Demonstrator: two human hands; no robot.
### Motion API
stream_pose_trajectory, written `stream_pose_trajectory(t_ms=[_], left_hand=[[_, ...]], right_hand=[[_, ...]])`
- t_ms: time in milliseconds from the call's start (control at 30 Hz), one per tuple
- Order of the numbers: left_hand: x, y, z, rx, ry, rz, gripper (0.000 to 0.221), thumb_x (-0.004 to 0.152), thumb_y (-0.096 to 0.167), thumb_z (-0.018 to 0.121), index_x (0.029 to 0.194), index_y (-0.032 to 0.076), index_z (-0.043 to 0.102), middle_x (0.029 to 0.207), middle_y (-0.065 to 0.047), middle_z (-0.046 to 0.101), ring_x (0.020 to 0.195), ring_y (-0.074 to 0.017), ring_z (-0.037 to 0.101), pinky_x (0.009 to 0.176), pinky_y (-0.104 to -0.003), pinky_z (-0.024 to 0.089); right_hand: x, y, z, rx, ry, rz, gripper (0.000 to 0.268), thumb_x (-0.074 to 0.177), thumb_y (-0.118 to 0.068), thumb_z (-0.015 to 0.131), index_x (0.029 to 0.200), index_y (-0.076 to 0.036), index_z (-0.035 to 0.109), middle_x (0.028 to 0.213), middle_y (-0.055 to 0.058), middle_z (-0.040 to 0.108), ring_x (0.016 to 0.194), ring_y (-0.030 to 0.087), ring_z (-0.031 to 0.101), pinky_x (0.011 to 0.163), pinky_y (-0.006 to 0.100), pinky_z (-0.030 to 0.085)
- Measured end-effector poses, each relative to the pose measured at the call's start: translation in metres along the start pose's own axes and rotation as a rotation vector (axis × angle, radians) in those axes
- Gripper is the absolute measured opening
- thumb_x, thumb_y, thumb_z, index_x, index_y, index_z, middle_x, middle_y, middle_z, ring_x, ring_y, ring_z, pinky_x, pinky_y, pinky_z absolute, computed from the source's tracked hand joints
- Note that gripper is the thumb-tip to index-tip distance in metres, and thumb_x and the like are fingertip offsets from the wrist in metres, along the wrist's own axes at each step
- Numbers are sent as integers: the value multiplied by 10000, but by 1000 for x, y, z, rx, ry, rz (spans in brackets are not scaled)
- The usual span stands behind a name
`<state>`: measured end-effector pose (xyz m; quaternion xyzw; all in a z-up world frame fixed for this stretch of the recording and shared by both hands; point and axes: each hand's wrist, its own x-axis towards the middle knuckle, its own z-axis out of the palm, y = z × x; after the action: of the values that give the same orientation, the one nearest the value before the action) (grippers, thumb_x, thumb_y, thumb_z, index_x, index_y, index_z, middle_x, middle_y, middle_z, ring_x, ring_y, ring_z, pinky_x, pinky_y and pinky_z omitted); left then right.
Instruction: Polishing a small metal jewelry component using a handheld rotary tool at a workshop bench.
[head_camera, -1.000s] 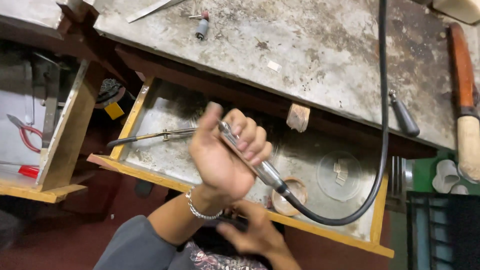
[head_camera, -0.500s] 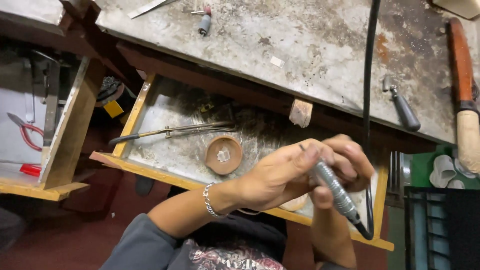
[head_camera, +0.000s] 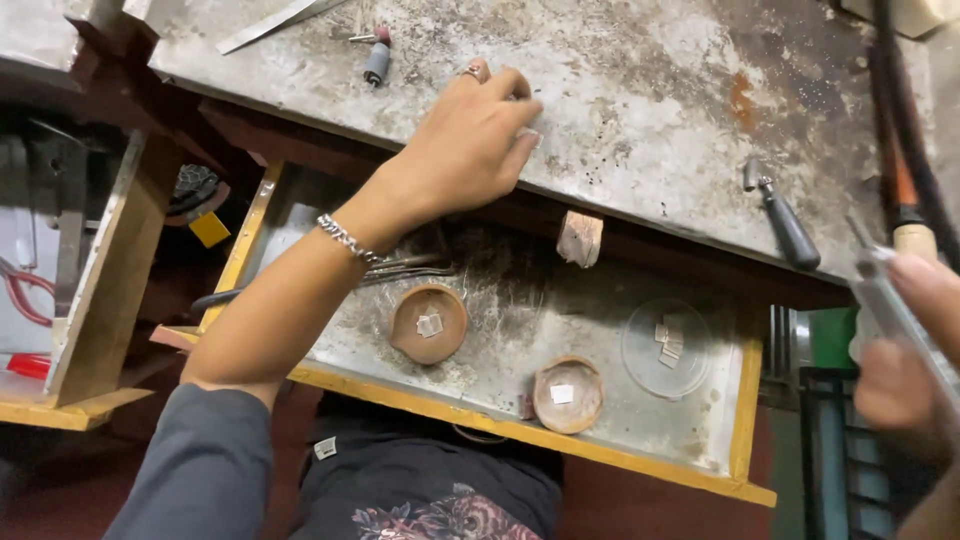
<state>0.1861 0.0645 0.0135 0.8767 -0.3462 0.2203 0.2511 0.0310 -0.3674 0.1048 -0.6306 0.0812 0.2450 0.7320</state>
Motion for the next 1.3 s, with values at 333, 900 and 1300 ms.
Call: stream_pose_trajectory(t_ms=[333, 900, 1300], left_hand=[[9, 13, -15, -125, -265, -207, 71, 941, -10, 547, 942, 58, 568, 942, -123, 558, 824, -293, 478, 777, -433, 419], [-59, 73, 57, -1688, 141, -764, 199, 907, 14, 739, 1068, -83, 673, 935, -225, 764, 875, -300, 778, 755, -431, 688], [-62, 83, 53, -1558, 203, -718, 280, 898, -7, 725, 1171, -65, 698, 877, -149, 708, 691, -112, 643, 533, -257, 621]], right_hand=[[121, 101, 96, -331, 294, -1145, 356, 786, -220, 618, 1001, 60, 663, 804, 206, 659, 582, 231, 599, 530, 260, 442], [173, 143, 76, 179, 288, -861, 268, 814, -233, 681, 896, 16, 627, 577, 191, 559, 347, 181, 517, 296, 269, 467], [177, 146, 79, 151, 283, -854, 270, 738, -203, 715, 855, 17, 612, 607, 232, 590, 397, 220, 548, 349, 288, 456]])
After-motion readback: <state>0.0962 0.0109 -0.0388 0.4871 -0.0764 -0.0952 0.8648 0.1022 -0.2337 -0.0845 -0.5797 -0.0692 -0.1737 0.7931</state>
